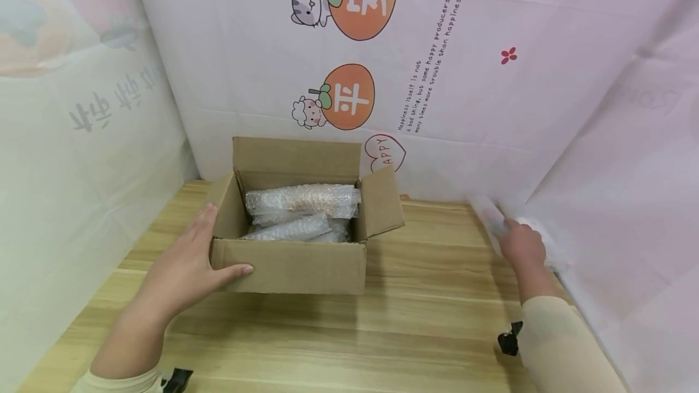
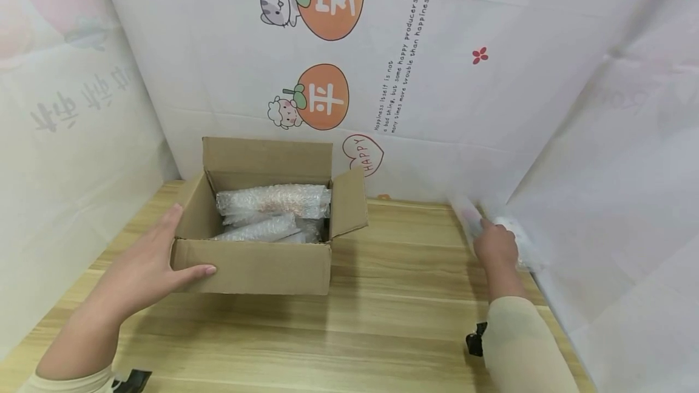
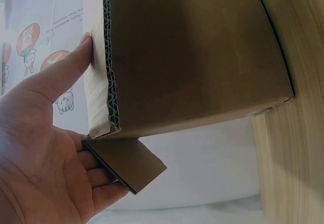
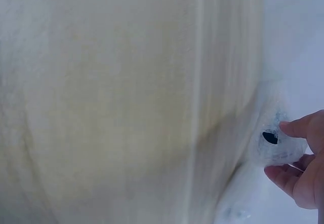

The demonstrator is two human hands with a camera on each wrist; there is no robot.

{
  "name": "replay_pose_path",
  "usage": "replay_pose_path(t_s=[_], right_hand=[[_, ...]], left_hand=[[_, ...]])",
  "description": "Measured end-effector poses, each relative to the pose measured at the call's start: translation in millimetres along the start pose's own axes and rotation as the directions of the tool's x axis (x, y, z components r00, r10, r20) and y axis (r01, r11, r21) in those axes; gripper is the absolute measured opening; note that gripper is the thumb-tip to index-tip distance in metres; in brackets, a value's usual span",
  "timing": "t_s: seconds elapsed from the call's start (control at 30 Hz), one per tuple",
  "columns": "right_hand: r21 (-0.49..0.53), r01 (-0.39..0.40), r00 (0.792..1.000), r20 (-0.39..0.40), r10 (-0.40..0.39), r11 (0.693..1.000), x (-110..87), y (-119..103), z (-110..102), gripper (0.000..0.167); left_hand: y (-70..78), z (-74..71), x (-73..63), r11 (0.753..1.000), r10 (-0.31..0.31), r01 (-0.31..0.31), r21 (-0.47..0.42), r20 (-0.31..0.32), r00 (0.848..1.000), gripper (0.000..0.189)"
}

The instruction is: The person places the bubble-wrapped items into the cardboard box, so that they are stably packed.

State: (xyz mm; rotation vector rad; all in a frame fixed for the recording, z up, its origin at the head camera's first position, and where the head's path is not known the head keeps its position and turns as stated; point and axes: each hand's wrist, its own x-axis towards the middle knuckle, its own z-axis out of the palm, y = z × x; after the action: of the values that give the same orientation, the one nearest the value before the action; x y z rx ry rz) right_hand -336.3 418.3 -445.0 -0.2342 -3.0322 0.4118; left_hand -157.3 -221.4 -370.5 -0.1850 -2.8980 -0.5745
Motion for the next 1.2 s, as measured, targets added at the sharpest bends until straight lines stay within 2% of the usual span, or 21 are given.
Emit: replay_pose_path(t_s=[0.5,0.77,1.2], right_hand=[[0.039,0.135,0.990,-0.037,-0.133,0.990,-7.8,-40,-33,0.057],[0.071,0.186,0.982,-0.051,-0.182,0.980,-15.0,-73,-57,0.055],[0.090,0.333,0.939,-0.122,-0.322,0.938,-42.6,-135,-102,0.052]], left_hand=[[1.1,-1.0,-0.8,1.000,-0.003,0.003,-0.004,-0.004,1.000,0.129],[1.4,-1.2,-0.6,1.000,-0.006,0.006,-0.008,0.000,1.000,0.130],[0.8,-1.3,-1.4,1.000,-0.010,0.010,-0.005,0.001,1.000,0.129]])
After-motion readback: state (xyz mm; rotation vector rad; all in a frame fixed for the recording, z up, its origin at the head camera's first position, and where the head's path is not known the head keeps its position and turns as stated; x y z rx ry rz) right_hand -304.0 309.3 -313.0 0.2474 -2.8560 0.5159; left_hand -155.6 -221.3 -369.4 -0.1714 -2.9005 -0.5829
